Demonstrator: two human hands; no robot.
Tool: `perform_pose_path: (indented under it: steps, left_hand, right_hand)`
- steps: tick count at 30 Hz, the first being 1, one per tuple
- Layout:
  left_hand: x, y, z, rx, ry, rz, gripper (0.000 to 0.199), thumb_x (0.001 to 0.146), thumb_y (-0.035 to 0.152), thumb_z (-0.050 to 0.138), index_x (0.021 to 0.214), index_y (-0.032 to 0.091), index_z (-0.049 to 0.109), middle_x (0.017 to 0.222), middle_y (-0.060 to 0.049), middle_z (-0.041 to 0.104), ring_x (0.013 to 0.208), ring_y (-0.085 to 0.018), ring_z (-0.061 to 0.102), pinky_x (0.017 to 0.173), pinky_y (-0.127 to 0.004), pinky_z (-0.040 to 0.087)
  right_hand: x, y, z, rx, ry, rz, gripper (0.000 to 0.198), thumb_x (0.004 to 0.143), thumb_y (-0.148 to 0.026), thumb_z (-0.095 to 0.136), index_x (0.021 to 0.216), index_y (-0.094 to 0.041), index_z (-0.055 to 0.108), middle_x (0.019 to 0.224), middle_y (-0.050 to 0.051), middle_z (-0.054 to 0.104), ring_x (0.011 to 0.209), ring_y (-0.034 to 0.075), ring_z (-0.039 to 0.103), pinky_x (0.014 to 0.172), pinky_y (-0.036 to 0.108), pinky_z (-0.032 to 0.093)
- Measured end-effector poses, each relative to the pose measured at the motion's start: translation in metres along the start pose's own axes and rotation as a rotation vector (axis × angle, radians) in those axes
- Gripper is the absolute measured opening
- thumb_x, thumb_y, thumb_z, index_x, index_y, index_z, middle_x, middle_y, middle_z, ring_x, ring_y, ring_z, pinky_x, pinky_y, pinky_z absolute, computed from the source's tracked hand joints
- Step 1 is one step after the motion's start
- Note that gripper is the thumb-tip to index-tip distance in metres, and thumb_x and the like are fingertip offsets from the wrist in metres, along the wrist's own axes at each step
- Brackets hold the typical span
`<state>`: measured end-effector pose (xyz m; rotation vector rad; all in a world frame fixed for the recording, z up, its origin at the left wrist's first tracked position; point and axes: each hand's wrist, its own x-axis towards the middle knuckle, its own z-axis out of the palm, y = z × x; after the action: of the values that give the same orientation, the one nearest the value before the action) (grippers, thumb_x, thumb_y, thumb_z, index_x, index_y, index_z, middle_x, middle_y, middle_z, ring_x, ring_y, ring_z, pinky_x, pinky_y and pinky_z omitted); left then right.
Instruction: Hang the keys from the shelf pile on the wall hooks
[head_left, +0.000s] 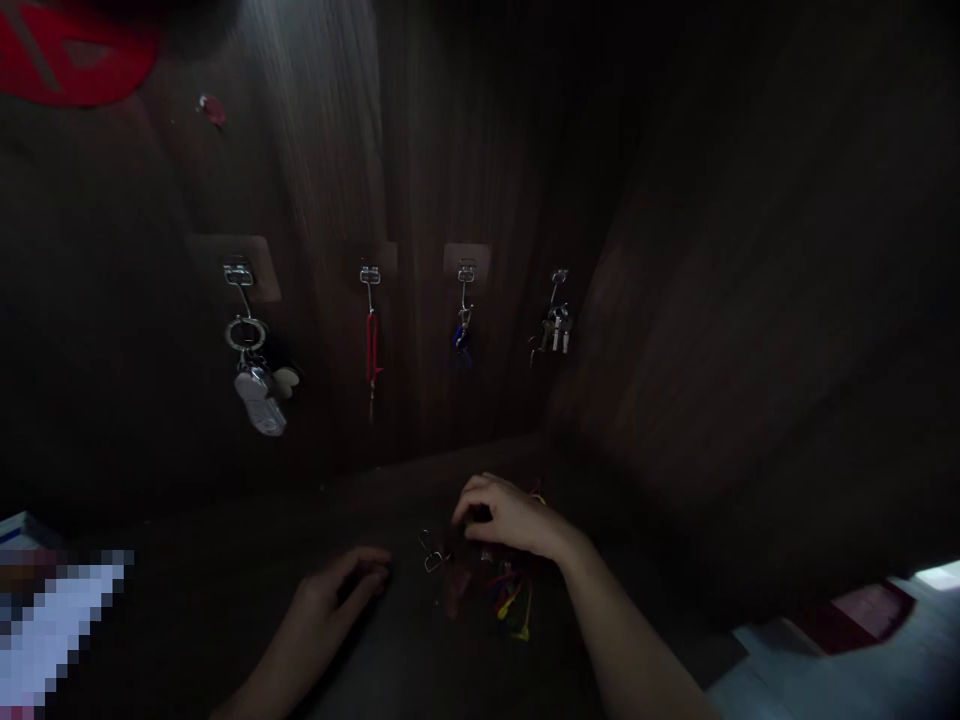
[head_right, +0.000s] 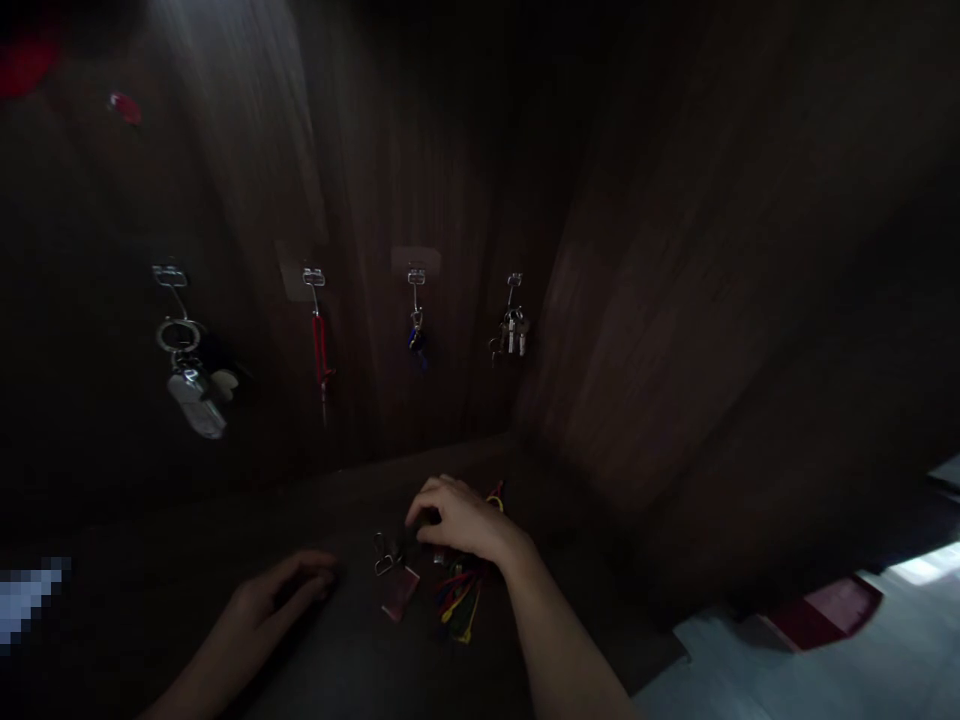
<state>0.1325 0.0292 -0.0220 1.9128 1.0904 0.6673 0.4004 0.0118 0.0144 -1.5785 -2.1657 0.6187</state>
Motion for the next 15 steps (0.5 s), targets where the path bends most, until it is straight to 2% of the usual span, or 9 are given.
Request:
perform_pose_path:
  steps: [4, 9, 15]
  left_hand:
    - [0.0, -0.005, 0.003, 0.059, -0.013, 0.073, 0.021, 0.083, 0.034, 0.052, 0.094, 0.03, 0.069, 0.096, 0.003, 0.074, 0.091, -0.018, 0.068, 0.082, -0.025, 0.052]
    - [0.0, -0.009, 0.004, 0.126, -0.03, 0.191, 0.021, 0.086, 0.029, 0.05, 0.098, 0.03, 0.067, 0.097, 0.002, 0.073, 0.091, -0.017, 0.068, 0.082, -0.026, 0.053]
    - [0.005, -0.026, 0.003, 0.304, 0.114, 0.337, 0.029, 0.084, 0.025, 0.051, 0.111, 0.03, 0.063, 0.113, -0.005, 0.064, 0.105, -0.022, 0.061, 0.089, -0.037, 0.052]
  right_hand:
    - [0.004, -0.007, 0.014, -0.087, -0.085, -0.042, 0.019, 0.073, -0.023, 0.07, 0.091, -0.028, 0.069, 0.098, 0.0, 0.059, 0.098, 0.019, 0.052, 0.089, 0.032, 0.036]
    - [0.012, -0.018, 0.032, -0.126, -0.077, -0.062, 0.016, 0.078, -0.027, 0.066, 0.094, -0.028, 0.068, 0.098, 0.0, 0.06, 0.101, 0.019, 0.051, 0.093, 0.036, 0.033]
    - [0.021, -0.035, 0.051, -0.13, -0.058, -0.142, 0.022, 0.086, -0.024, 0.058, 0.105, -0.032, 0.066, 0.101, 0.0, 0.06, 0.1, 0.016, 0.051, 0.09, 0.032, 0.034]
